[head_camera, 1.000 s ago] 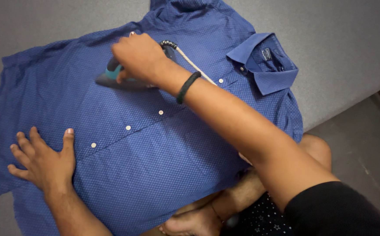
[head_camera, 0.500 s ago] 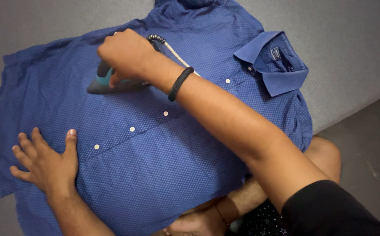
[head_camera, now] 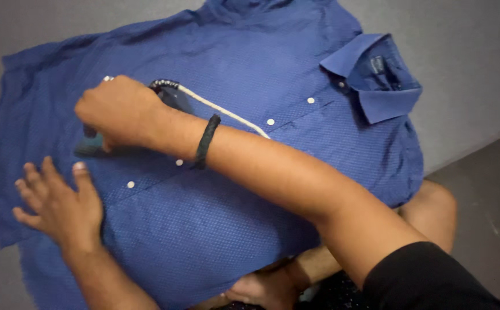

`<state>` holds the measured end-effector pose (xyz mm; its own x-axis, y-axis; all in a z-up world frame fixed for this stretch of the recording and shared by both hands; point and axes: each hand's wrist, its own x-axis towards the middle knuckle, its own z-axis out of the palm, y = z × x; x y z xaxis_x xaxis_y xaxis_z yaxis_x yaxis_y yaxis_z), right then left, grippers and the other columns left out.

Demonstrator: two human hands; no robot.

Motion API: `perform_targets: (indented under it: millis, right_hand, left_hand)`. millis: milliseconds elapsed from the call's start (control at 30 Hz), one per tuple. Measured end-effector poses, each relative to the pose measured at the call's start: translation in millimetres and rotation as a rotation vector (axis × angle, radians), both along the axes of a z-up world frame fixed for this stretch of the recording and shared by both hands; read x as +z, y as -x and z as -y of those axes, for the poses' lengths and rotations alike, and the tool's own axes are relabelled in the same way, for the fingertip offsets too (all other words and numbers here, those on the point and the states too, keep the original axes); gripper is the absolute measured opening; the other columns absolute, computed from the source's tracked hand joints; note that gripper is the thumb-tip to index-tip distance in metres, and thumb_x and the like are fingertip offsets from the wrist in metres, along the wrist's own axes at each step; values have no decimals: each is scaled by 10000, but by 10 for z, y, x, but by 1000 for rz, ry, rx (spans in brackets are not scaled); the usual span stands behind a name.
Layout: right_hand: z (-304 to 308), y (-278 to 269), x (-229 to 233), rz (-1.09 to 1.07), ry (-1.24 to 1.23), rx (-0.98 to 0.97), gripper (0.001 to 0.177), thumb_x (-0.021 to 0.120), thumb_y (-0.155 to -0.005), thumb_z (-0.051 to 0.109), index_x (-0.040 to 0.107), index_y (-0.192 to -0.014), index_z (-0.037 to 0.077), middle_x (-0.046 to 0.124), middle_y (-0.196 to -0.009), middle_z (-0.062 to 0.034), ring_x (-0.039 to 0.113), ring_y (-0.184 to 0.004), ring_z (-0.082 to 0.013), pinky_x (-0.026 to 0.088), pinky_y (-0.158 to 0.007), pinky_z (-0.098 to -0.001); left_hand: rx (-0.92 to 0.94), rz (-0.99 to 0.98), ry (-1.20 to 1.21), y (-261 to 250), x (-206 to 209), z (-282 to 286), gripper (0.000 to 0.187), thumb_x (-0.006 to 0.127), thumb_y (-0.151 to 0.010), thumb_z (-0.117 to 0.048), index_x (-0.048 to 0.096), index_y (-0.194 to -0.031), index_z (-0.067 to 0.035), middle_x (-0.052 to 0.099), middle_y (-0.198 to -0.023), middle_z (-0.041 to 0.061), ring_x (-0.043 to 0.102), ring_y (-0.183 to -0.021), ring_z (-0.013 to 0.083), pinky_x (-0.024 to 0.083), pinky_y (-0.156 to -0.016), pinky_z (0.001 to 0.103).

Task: The person irons a blue button-up shirt laid out on a flat surface. They use a handheld electric iron to smooth the collar, front placket, and body of the shirt, moving the iron back and forth while holding the fabric with the other hand.

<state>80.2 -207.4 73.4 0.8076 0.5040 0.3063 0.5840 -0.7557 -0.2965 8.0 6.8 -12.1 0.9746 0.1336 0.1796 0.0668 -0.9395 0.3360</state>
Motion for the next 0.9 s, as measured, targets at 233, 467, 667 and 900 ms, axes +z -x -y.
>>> perform_targets:
  millis: [233,467,667,900]
  right_hand:
    - [-147,-556,-226,158,-115,-490,362,880,-681,389,762,-811,73,761,-804,-128,761,-770,-294,616,-649,-413]
    - [-212,-556,-43,122,89,-57,308,882,-597,342,794,-796,124,754,-883,-132,743,-784,-325,596,-674,-441]
    - [203,-643,36,74,173,134,420,916,-658,463,827,-987,218,759,-858,-129,726,-796,-345,569,-670,-482]
    - [1449,-605,192,-47,222,-103,451,906,-754,433,813,-1126,196,767,-988,-100,730,-829,-319,562,-684,-456]
  left_hand:
    - [7,14,-43,6,-32,-12,728,576,-1021,-516,445,-1564,-49,313,-1666,232,196,-1541,450,63,-1160,727]
    - [32,-8,-25,16,61,37,721,577,-1010,-503,442,-1558,-54,305,-1664,227,185,-1544,441,60,-1170,713]
    - [25,-5,-29,-4,49,31,730,574,-1011,-512,440,-1558,-47,305,-1658,236,182,-1539,441,54,-1168,709]
    - [26,-12,-4,30,90,40,735,565,-1016,-514,444,-1558,-32,301,-1656,250,176,-1543,446,45,-1166,716]
